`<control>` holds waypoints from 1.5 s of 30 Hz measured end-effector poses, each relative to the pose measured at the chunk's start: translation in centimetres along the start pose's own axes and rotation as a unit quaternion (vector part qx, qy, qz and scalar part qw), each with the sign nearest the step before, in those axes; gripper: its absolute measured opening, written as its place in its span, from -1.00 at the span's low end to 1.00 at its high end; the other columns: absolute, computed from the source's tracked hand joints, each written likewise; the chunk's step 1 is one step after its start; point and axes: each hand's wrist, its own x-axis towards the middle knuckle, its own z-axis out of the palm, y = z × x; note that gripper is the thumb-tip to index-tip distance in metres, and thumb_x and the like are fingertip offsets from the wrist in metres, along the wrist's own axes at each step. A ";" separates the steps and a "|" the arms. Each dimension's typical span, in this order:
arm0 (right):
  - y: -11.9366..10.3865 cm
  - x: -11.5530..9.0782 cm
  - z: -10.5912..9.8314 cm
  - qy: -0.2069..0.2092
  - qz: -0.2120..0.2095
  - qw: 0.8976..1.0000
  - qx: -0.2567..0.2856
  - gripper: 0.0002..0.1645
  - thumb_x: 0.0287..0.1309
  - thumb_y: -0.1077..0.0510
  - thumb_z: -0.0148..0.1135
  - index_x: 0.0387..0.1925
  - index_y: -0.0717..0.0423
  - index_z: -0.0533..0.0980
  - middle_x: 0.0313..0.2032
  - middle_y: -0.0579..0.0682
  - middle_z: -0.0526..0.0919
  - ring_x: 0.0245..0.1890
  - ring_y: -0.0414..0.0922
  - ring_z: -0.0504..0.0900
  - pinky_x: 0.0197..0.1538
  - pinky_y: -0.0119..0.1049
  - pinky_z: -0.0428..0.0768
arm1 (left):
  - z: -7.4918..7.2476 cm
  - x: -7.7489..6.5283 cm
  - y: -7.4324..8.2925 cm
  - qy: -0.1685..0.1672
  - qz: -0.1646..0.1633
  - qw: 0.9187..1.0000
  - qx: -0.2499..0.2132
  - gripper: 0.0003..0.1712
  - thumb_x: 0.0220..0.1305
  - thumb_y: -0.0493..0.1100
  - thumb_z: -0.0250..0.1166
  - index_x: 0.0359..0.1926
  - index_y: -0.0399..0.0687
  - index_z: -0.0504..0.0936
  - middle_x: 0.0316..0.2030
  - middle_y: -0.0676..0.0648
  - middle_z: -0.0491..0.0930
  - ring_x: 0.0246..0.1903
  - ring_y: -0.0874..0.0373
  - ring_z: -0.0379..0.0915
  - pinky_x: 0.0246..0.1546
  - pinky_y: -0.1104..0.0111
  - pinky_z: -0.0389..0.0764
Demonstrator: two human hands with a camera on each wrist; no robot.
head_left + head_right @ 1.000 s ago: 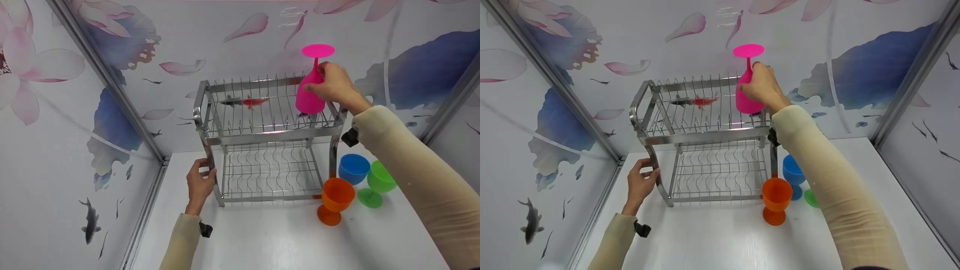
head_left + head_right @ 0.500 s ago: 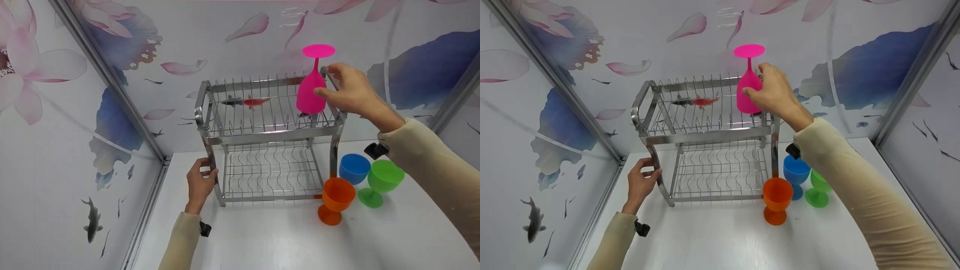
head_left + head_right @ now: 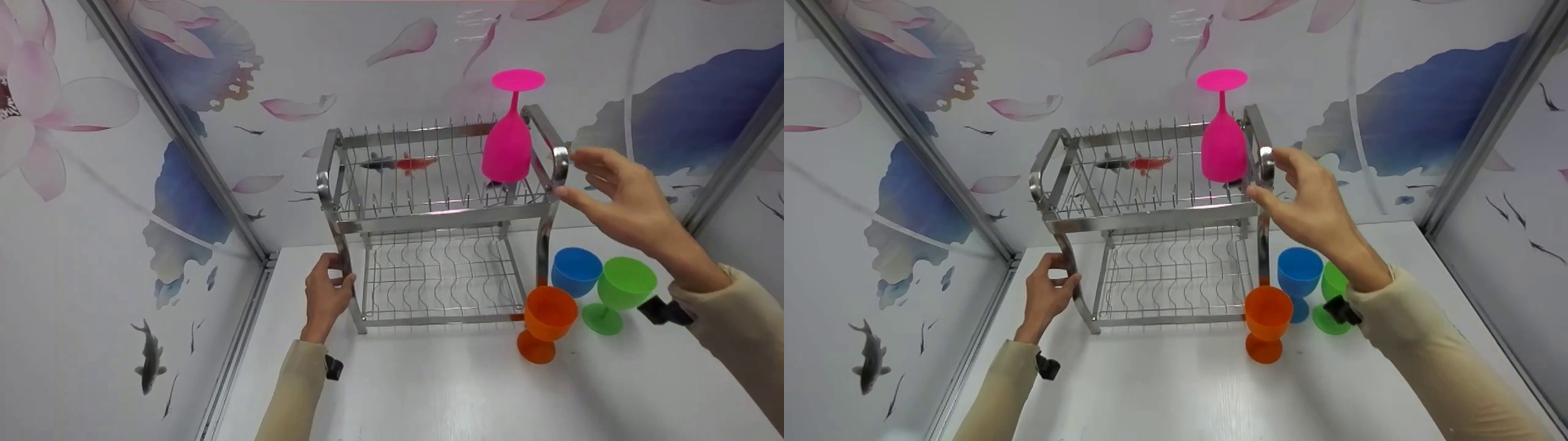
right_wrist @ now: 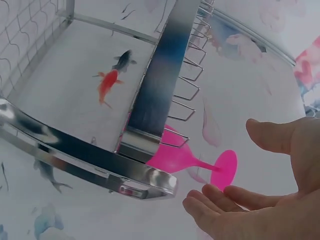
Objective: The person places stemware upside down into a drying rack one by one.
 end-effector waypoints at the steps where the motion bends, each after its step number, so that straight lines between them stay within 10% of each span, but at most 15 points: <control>1: 0.8 -0.7 0.2 0.008 -0.002 1.000 0.004 -0.13 0.42 -0.02 0.41 0.57 0.17 0.28 0.53 0.29 0.38 0.56 0.29 0.33 0.46 -0.54 0.38 | 0.1 0.0 0.0 0.001 -0.003 1.000 0.000 -0.54 0.31 -0.36 0.47 0.19 -0.08 0.61 -0.01 -0.14 0.69 -0.11 -0.07 0.80 -0.12 0.22 0.85; 5: 5.0 -3.9 1.2 0.049 -0.011 0.999 0.004 -0.21 0.43 0.07 0.41 0.55 0.14 0.32 0.47 0.29 0.45 0.52 0.17 0.43 0.30 -0.81 0.34 | 1.0 -0.3 0.1 -0.011 0.001 1.000 -0.006 -0.55 0.32 -0.36 0.47 0.19 -0.08 0.61 -0.01 -0.13 0.68 -0.13 -0.04 0.80 -0.14 0.25 0.85; 16: 12.4 -11.8 5.6 0.098 0.004 0.994 0.055 -0.24 0.40 0.24 0.40 0.53 0.13 0.34 0.41 0.25 0.51 0.30 -0.56 0.46 0.26 -0.78 0.42 | 1.4 -1.0 -0.2 -0.021 0.004 1.000 -0.006 -0.54 0.32 -0.36 0.47 0.20 -0.09 0.60 -0.03 -0.15 0.68 -0.19 -0.07 0.82 -0.21 0.20 0.86; 24: 15.2 -14.7 9.5 0.116 0.061 0.989 0.073 -0.10 0.32 0.22 0.50 0.58 0.10 0.29 0.46 0.28 0.44 0.35 -0.48 0.45 0.26 -0.78 0.41 | 0.8 -1.1 -0.5 -0.007 0.013 1.000 -0.009 -0.56 0.33 -0.36 0.47 0.19 -0.12 0.60 -0.04 -0.17 0.68 -0.14 -0.10 0.82 -0.14 0.19 0.86; 32: 17.5 -16.4 15.9 0.131 0.160 0.970 0.128 0.18 0.18 0.13 0.63 0.66 0.06 0.12 0.61 0.13 0.28 0.57 0.20 0.32 0.39 -0.65 0.36 | -0.4 -1.1 -1.0 0.008 -0.001 1.000 0.003 -0.55 0.32 -0.36 0.47 0.19 -0.11 0.60 -0.04 -0.16 0.69 -0.13 -0.08 0.82 -0.13 0.18 0.86; 45: 20.2 -16.1 19.9 0.116 0.232 0.935 0.242 0.30 0.19 0.20 0.61 0.72 -0.03 -0.06 0.63 0.11 0.17 0.62 0.15 0.23 0.52 -0.20 0.34 | 0.2 -0.4 -0.5 -0.005 0.001 1.000 0.016 -0.52 0.31 -0.38 0.47 0.21 -0.12 0.58 -0.01 -0.15 0.68 -0.05 -0.05 0.77 -0.05 0.21 0.85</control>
